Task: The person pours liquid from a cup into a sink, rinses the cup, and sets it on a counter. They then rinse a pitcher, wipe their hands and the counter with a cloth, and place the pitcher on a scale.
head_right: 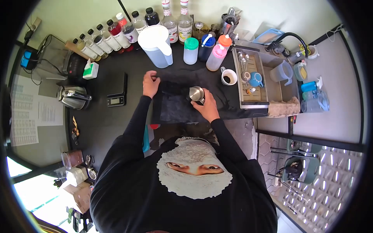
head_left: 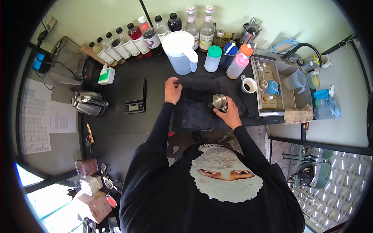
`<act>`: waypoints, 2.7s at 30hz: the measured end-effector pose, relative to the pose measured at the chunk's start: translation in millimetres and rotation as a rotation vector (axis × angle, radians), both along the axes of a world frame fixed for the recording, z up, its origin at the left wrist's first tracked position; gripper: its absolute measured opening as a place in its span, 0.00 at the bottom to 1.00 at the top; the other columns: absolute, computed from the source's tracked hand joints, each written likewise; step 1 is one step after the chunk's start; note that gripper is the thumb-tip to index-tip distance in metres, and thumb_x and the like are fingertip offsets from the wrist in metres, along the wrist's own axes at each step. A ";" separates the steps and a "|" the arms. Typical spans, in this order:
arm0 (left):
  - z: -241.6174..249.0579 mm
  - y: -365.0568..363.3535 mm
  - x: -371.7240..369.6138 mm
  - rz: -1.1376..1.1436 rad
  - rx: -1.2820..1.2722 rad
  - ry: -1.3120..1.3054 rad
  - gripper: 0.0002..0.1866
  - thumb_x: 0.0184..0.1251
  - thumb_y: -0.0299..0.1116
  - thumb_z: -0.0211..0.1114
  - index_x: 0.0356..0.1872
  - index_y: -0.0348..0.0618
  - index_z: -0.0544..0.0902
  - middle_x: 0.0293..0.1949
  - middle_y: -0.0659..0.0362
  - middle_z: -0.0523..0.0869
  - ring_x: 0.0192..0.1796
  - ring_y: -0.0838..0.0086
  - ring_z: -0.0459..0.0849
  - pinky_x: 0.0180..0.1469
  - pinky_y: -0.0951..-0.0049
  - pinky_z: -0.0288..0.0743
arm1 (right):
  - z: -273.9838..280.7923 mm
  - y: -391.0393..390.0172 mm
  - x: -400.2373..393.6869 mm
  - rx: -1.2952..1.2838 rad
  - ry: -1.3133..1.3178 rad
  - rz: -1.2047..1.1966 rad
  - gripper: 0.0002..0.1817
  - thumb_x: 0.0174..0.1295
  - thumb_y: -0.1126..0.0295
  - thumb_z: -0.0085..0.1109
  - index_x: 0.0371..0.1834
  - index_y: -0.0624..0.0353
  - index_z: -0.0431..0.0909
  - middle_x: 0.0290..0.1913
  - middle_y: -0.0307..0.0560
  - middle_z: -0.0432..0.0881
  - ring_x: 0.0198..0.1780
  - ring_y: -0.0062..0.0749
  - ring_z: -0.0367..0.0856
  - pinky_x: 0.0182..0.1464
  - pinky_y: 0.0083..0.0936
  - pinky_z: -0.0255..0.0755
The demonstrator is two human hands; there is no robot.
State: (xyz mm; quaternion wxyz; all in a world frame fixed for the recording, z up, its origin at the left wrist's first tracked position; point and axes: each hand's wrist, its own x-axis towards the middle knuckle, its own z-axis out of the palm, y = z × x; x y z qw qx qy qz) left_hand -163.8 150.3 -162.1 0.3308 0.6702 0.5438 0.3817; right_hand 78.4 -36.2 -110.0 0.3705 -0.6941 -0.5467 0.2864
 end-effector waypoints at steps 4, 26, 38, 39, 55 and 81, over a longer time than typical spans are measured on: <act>22.7 -62.6 14.8 -0.195 0.466 0.317 0.23 0.68 0.36 0.66 0.61 0.38 0.76 0.67 0.43 0.75 0.70 0.45 0.71 0.73 0.49 0.64 | -3.8 8.0 -4.3 0.069 -0.117 -0.027 0.41 0.54 0.58 0.78 0.69 0.60 0.69 0.60 0.58 0.79 0.60 0.55 0.80 0.60 0.43 0.75; 27.7 -116.4 -1.1 -0.360 0.170 0.827 0.72 0.48 0.83 0.63 0.82 0.33 0.49 0.82 0.37 0.49 0.85 0.48 0.42 0.80 0.34 0.33 | -36.6 43.2 24.5 -0.154 -0.051 0.172 0.43 0.78 0.38 0.36 0.80 0.65 0.58 0.81 0.65 0.59 0.81 0.57 0.56 0.80 0.41 0.53; 17.8 -71.6 20.5 -0.441 0.070 0.866 0.80 0.36 0.86 0.67 0.83 0.34 0.47 0.84 0.41 0.43 0.86 0.49 0.38 0.83 0.45 0.32 | -3.7 47.5 -35.6 0.022 -0.357 0.144 0.42 0.57 0.54 0.74 0.70 0.62 0.66 0.59 0.59 0.81 0.61 0.58 0.79 0.65 0.46 0.70; 18.1 -70.8 21.0 -0.447 0.085 0.865 0.80 0.36 0.86 0.67 0.83 0.34 0.47 0.84 0.41 0.43 0.86 0.49 0.38 0.82 0.45 0.31 | -4.2 49.0 -35.8 0.018 -0.338 0.117 0.42 0.57 0.55 0.75 0.70 0.63 0.66 0.60 0.60 0.81 0.62 0.58 0.78 0.64 0.46 0.71; 10.2 -64.7 -201.7 0.524 0.005 0.580 0.78 0.43 0.67 0.80 0.81 0.31 0.37 0.75 0.35 0.59 0.77 0.39 0.57 0.78 0.39 0.46 | -23.4 11.0 -10.7 0.189 -0.062 0.093 0.18 0.70 0.62 0.67 0.56 0.62 0.81 0.51 0.49 0.80 0.38 0.29 0.80 0.41 0.26 0.75; 3.9 -125.0 -194.8 0.472 0.067 0.098 0.30 0.81 0.49 0.53 0.74 0.38 0.68 0.49 0.53 0.89 0.47 0.57 0.88 0.55 0.57 0.77 | 17.6 134.8 -177.0 -0.127 0.343 0.490 0.17 0.77 0.59 0.53 0.42 0.65 0.76 0.29 0.44 0.77 0.32 0.28 0.85 0.41 0.28 0.80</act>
